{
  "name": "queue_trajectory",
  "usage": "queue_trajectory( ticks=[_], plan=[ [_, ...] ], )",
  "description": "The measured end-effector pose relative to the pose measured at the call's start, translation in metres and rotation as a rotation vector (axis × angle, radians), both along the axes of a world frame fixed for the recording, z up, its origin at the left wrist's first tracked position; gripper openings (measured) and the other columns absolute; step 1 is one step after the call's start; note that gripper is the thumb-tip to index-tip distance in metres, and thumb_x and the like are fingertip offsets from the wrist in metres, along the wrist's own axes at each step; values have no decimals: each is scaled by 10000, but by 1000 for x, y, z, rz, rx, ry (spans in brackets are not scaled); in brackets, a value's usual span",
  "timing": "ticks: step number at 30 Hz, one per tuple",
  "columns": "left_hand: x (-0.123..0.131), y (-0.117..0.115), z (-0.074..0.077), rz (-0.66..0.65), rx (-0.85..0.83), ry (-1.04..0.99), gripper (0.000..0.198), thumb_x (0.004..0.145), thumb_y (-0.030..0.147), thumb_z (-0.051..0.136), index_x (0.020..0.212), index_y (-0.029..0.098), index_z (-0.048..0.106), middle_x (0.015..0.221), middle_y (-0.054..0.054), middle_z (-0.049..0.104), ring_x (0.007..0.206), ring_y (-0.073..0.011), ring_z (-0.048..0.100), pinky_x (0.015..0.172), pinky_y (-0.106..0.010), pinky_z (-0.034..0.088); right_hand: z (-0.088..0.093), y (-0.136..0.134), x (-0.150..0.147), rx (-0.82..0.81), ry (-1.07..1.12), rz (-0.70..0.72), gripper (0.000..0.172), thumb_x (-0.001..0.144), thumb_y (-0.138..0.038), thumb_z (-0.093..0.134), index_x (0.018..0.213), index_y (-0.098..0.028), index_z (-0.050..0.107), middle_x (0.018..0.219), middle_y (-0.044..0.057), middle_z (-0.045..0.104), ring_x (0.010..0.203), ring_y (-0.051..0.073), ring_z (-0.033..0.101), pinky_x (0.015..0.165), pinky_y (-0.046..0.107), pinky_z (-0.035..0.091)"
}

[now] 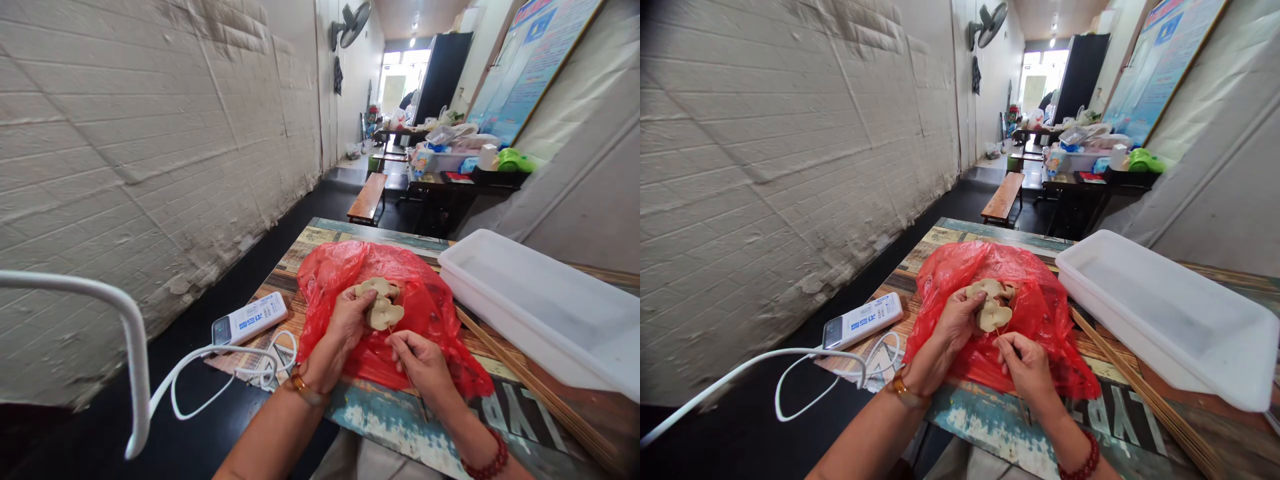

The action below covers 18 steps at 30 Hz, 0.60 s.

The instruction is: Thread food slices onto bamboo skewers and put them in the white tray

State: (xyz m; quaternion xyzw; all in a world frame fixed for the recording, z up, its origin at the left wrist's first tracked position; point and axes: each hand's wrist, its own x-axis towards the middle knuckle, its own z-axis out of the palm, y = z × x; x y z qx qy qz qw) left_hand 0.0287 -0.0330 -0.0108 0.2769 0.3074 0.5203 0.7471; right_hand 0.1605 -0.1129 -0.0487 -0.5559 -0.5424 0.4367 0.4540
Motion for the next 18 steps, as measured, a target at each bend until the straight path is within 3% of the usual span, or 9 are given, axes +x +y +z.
queue_trajectory(
  ticks=[18],
  plan=[
    [3, -4, 2, 7, 17, 11, 395, 589, 320, 798, 902, 106, 685, 741, -76, 706, 601, -161, 637, 610, -284, 521, 0, 0, 0, -8, 48, -20, 366, 834, -515, 537, 778, -171, 648, 566, -18, 560, 444, 109, 510, 456, 226, 368]
  ],
)
